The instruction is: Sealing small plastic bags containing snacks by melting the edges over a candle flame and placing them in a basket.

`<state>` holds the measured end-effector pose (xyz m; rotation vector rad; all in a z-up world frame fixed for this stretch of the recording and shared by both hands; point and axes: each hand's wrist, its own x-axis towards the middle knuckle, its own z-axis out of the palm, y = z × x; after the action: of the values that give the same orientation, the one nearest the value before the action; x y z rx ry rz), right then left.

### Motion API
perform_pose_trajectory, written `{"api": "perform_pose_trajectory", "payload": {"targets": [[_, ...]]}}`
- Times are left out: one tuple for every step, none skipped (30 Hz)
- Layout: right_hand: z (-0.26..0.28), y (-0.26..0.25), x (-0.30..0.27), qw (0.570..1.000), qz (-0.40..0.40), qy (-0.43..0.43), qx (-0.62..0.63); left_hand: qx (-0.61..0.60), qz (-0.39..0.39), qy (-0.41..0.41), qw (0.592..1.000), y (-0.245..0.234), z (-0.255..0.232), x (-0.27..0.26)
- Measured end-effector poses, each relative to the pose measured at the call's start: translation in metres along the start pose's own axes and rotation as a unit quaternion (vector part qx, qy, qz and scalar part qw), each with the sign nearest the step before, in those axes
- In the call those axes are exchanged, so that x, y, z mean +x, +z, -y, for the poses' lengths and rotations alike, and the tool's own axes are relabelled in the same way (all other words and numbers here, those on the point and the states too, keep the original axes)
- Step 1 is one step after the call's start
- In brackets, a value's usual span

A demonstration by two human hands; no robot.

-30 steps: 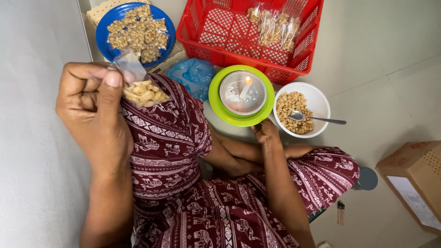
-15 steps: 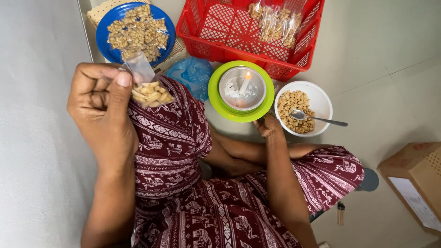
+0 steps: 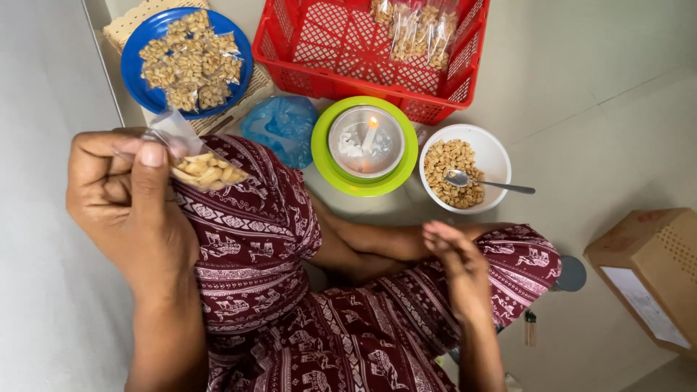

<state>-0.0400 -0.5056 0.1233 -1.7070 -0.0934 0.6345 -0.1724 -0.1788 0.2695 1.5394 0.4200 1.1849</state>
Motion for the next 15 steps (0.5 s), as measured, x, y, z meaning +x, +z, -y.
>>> {"api": "perform_pose_trajectory", "payload": {"targets": [[-0.006,-0.020,-0.008,1.000,-0.002,0.003,-0.001,0.000,0.001,-0.003,1.000,0.001,-0.001,0.000],[-0.013,-0.041,-0.016,0.988,-0.088,-0.060,0.114,0.006,0.004,0.007,1.000,0.001,-0.002,0.000],[-0.019,-0.064,-0.021,0.950,-0.173,-0.126,0.226,0.008,0.008,0.020,1.000,0.006,-0.001,0.001],[-0.010,-0.067,-0.019,0.950,-0.178,-0.128,0.224,0.004,0.010,0.018,1.000,0.011,0.001,0.002],[-0.001,-0.068,-0.016,0.944,-0.104,-0.068,0.306,0.000,0.007,0.018,1.000,0.014,0.000,0.002],[0.007,-0.069,-0.014,0.923,-0.031,-0.007,0.384,-0.003,0.004,0.018,1.000,0.015,-0.001,0.001],[-0.001,-0.054,0.002,0.923,-0.034,-0.008,0.384,-0.005,0.007,0.016,1.000,0.016,-0.002,0.001],[-0.009,-0.039,0.018,0.884,0.013,0.050,0.465,-0.009,0.014,0.021,1.000,0.017,-0.002,0.000],[-0.017,-0.024,0.035,0.832,0.063,0.106,0.541,-0.011,0.019,0.026,0.999,0.018,-0.003,0.001],[-0.023,-0.016,0.056,0.832,0.061,0.105,0.542,-0.011,0.021,0.026,0.999,0.017,-0.006,0.000],[-0.029,-0.007,0.079,0.836,-0.022,0.157,0.526,-0.025,0.020,0.013,0.999,0.016,-0.009,0.000],[-0.035,0.002,0.102,0.831,-0.105,0.209,0.504,-0.038,0.020,0.000,0.999,0.015,-0.012,-0.001],[-0.046,0.000,0.121,0.832,-0.102,0.210,0.504,-0.036,0.017,0.001,0.999,0.011,-0.014,-0.002],[-0.057,0.000,0.139,0.822,-0.151,0.212,0.506,-0.051,0.018,-0.005,0.999,0.007,-0.015,-0.003],[-0.068,-0.002,0.159,0.811,-0.199,0.213,0.507,-0.068,0.019,-0.011,0.997,0.004,-0.016,-0.004]]}}
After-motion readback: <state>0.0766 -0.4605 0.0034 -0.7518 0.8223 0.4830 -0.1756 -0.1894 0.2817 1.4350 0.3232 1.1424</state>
